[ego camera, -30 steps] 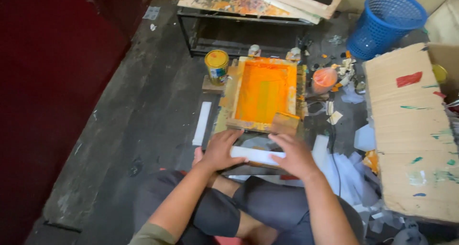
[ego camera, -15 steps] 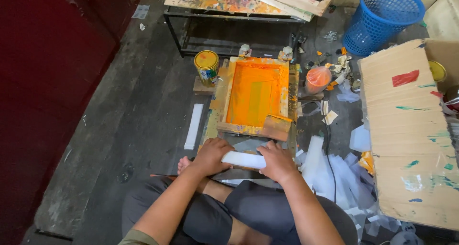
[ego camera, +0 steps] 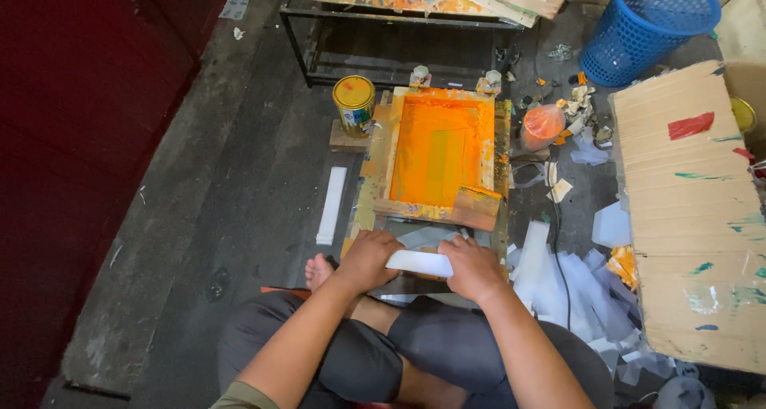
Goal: The person sits on the floor and handles a long strip of translucent material, folding and unfolding it. They then use a squeegee to spread orange ink across a screen printing frame, moving the tool back and forth to distribute the ink evenly.
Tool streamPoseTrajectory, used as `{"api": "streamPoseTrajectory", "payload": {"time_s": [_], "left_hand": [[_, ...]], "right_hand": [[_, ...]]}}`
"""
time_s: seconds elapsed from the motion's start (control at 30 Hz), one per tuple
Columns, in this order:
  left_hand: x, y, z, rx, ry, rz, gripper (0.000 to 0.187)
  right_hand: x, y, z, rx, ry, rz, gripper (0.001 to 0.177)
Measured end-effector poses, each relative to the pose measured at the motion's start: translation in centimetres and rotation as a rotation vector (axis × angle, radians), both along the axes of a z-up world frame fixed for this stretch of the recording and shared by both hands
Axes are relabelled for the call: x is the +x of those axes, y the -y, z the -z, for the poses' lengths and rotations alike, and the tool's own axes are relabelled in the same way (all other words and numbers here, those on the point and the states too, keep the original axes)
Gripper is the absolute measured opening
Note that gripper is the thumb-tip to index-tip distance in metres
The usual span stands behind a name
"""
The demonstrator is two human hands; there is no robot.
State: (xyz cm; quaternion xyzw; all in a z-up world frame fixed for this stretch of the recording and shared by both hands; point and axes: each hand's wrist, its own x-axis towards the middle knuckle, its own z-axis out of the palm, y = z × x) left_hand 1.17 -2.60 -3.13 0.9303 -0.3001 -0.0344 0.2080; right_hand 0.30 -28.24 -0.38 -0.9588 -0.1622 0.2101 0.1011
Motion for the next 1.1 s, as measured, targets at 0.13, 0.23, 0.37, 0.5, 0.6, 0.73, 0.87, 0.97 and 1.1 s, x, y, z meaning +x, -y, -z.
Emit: {"api": "streamPoseTrajectory", "payload": {"time_s": [0.13, 0.23, 0.37, 0.5, 0.6, 0.73, 0.87, 0.97, 1.1], "left_hand": [[-0.1, -0.1, 0.5, -0.034, 0.048, 0.001, 0.037], [0.1, -0.1, 0.3, -0.033, 0.039, 0.004, 0.036], [0.1, 0.0, 0.1, -0.039, 0.033, -0.013, 0.033], [-0.2, 0.2, -0.7, -0.046, 0.024, -0.028, 0.031], [-0.1, 0.2, -0.3, -0.040, 0.035, -0.029, 0.034], [-0.2, 0.3, -0.5, -0.053, 0.047, -0.037, 0.033], [-0.1, 0.4, -0.6, -0.042, 0.006, -0.040, 0.034], [-0.1, 0.3, -0.6, -0.042, -0.007, -0.044, 0.035], [-0.1, 0.2, -0.8, -0.050, -0.024, -0.046, 0.035]], "right_hand": [[0.0, 0.1, 0.5, 0.014, 0.021, 0.000, 0.046], [0.0, 0.0, 0.0, -0.001, 0.029, -0.011, 0.044], [0.1, -0.1, -0.6, 0.029, 0.024, 0.012, 0.039], [0.2, -0.2, -1.1, 0.045, 0.013, 0.011, 0.037], [0.1, 0.0, -0.8, 0.051, 0.017, 0.009, 0.039], [0.3, 0.2, -0.7, 0.051, 0.016, 0.009, 0.040], [0.2, 0.2, -1.1, 0.044, -0.015, 0.012, 0.044], [0.2, 0.0, -1.9, 0.041, -0.026, 0.012, 0.045], [0.3, 0.0, -2.3, 0.039, -0.033, 0.012, 0.050]]}}
